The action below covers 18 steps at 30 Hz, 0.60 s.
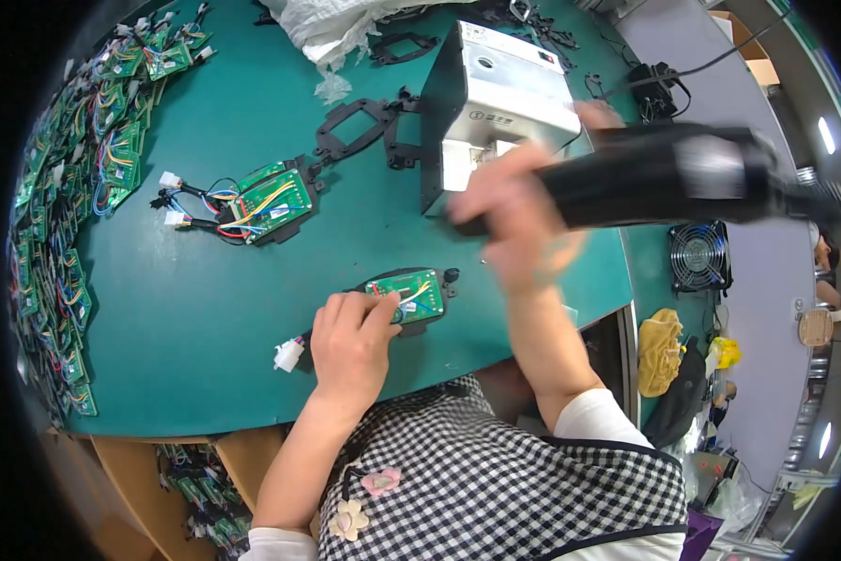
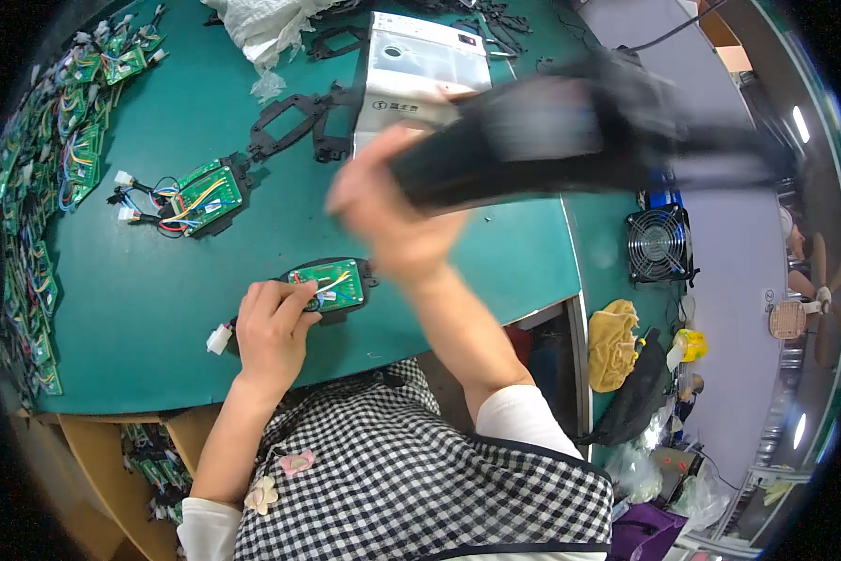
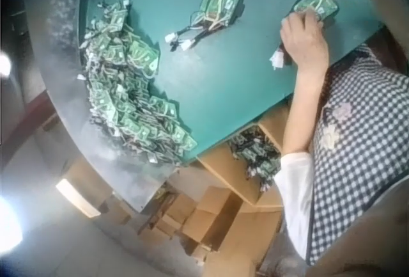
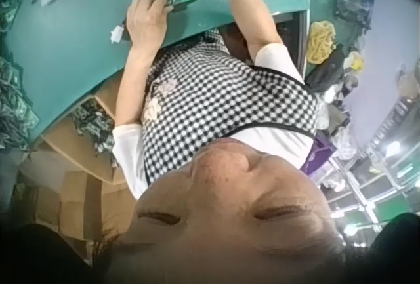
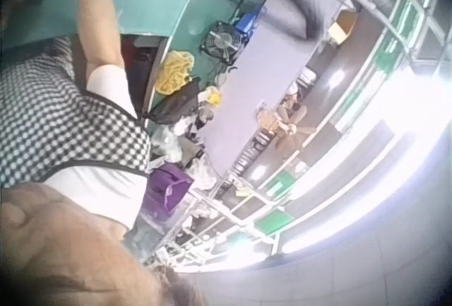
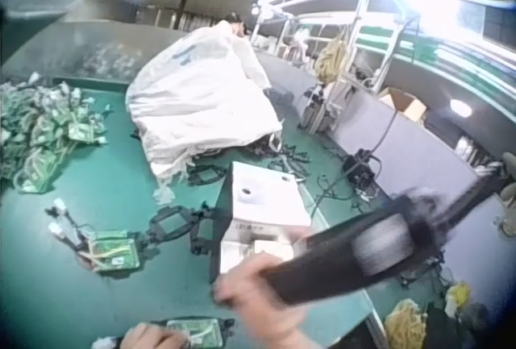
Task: The person assembles small electronic circuit boards into plastic housings using an electric screwdriver.
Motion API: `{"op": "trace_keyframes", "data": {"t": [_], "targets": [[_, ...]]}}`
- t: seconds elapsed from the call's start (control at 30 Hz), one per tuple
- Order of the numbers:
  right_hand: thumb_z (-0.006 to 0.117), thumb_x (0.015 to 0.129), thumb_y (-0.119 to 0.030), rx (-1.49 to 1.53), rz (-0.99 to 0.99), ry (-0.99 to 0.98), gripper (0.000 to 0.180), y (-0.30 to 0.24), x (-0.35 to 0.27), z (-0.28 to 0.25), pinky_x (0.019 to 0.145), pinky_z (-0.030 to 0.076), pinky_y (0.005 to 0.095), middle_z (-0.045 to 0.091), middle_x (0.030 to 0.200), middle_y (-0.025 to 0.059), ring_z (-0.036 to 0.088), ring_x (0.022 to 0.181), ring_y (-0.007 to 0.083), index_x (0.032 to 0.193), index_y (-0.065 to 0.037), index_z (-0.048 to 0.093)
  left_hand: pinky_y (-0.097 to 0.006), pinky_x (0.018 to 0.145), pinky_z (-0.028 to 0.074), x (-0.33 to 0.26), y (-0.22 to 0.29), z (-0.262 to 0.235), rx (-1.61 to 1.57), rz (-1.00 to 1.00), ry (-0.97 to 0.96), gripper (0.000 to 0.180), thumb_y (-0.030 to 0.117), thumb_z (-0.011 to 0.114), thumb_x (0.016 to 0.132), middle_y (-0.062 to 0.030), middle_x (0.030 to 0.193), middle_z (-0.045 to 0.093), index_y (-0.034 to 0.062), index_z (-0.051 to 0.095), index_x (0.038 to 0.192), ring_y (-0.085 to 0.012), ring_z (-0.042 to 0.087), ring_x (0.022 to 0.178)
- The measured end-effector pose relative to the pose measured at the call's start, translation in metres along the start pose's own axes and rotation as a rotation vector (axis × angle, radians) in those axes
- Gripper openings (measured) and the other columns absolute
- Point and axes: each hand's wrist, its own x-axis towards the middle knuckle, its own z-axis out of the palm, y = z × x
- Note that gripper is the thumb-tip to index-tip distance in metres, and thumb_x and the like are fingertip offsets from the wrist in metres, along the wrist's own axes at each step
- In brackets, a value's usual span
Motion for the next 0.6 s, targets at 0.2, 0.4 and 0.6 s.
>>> {"op": "trace_keyframes", "data": {"t": [0.2,0.4,0.6], "targets": [[0.059,0.070,0.004,-0.129,0.005,0.203,0.061,-0.010,0.045,-0.041,0.055,0.047,0.0245,0.056,0.061,0.0053,0.055,0.050,0.0134,0.125,0.006,0.031,-0.039,0.083,0.037,0.009,0.003,-0.006,0.068,-0.009,0.020,0.062,0.005,0.075,0.055,-0.0097,0.101,0.055,0.0072,0.055,0.113,-0.0263,0.051,0.096],[0.055,0.074,-0.001,-0.089,0.155,0.145,0.067,-0.026,0.015,-0.031,0.051,0.047,0.0292,0.051,0.059,0.0075,0.051,0.049,0.0164,0.132,0.001,0.021,-0.040,0.089,0.035,0.008,0.000,-0.005,0.008,-0.064,0.016,0.083,0.007,0.078,0.053,-0.0108,0.107,0.056,0.0088,0.043,0.128,-0.0277,0.051,0.100],[0.055,0.081,-0.008,0.145,0.210,0.066,0.080,-0.043,-0.051,0.023,0.054,0.047,0.0338,0.049,0.066,0.0084,0.051,0.052,0.0182,0.140,-0.016,0.002,-0.038,0.087,0.036,0.005,-0.002,0.001,-0.018,-0.049,0.059,0.087,0.009,0.079,0.053,-0.0081,0.101,0.057,0.0110,0.040,0.131,-0.0257,0.052,0.096]]}}
